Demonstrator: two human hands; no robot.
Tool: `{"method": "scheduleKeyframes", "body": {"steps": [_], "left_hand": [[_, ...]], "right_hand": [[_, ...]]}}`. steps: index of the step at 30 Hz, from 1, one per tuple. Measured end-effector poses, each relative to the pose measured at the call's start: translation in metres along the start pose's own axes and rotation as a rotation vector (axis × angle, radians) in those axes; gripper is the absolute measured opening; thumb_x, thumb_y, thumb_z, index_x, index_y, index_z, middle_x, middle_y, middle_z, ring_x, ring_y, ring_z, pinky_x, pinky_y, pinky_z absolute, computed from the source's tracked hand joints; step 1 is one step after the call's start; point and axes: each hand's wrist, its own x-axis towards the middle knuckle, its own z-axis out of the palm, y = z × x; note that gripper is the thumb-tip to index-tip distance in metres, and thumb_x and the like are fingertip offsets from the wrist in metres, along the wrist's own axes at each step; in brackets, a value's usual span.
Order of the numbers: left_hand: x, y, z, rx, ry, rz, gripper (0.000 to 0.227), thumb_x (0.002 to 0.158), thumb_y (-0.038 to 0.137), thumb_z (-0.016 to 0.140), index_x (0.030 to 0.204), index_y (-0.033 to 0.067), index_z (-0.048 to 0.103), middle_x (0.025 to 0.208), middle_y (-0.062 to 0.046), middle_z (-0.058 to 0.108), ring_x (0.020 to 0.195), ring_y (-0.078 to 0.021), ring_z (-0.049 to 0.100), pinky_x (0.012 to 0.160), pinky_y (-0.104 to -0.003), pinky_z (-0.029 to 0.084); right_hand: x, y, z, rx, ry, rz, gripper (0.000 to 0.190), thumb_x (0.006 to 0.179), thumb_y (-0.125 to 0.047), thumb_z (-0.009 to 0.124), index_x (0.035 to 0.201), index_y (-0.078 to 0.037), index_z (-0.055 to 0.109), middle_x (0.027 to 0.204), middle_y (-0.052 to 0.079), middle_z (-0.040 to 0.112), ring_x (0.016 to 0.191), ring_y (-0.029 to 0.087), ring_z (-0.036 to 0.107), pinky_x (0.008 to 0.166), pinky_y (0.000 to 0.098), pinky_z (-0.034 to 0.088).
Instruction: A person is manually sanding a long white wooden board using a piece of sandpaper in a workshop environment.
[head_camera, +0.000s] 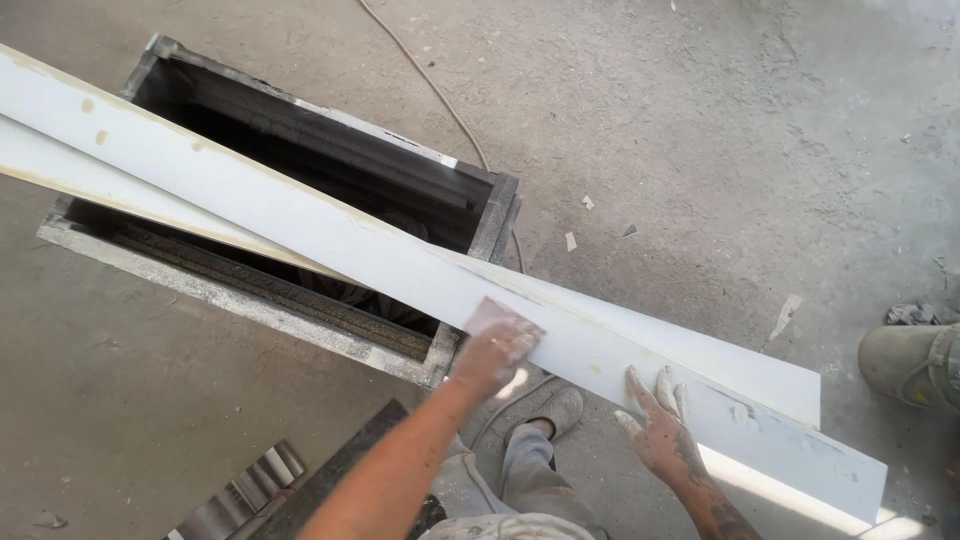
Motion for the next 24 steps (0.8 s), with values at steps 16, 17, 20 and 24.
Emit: {"method": "scheduleKeyframes", "body": {"steps": [16,17,20,24], "left_hand": [[-0.012,-0.031,-0.042,0.04,0.55,-0.308,0.032,0.097,-0.002,0.062,0.127,0.0067,0.071,0.127,-0.013,0.073,0.121,-0.0263,0.068,0.114,-0.038,0.048],[0.0,-0.003,-0.029,-0.236,0.517,-0.584,0.03,0.103,0.009,0.051,0.125,0.0123,0.07,0.115,-0.006,0.075,0.08,-0.0153,0.052,0.071,-0.029,0.039],[0.008,0.041,0.012,-0.288,0.35,-0.498,0.028,0.102,0.01,0.051,0.12,0.0099,0.072,0.116,-0.008,0.074,0.078,-0.0158,0.052,0.073,-0.031,0.037],[-0.005,-0.029,-0.039,0.021,0.21,-0.324,0.053,0.095,-0.012,0.034,0.124,0.0156,0.068,0.101,-0.001,0.075,0.071,-0.0124,0.065,0.042,-0.018,0.052]], "right_hand": [[0.01,0.022,0.008,-0.11,0.045,-0.079,0.079,0.097,-0.039,0.061,0.161,-0.045,0.018,0.174,0.006,-0.003,0.161,0.035,-0.011,0.128,0.0539,0.014],[0.01,0.023,0.008,-0.102,0.054,-0.089,0.078,0.096,-0.04,0.061,0.161,-0.045,0.018,0.174,0.008,-0.002,0.161,0.036,-0.011,0.128,0.054,0.013],[0.009,0.021,0.007,-0.093,0.054,-0.092,0.076,0.096,-0.041,0.06,0.161,-0.045,0.021,0.174,0.008,0.0,0.161,0.036,-0.009,0.128,0.0536,0.013],[0.005,0.014,0.0,-0.079,0.046,-0.063,0.073,0.096,-0.042,0.058,0.16,-0.046,0.024,0.174,0.006,0.002,0.162,0.033,-0.008,0.128,0.0541,0.015]]}}
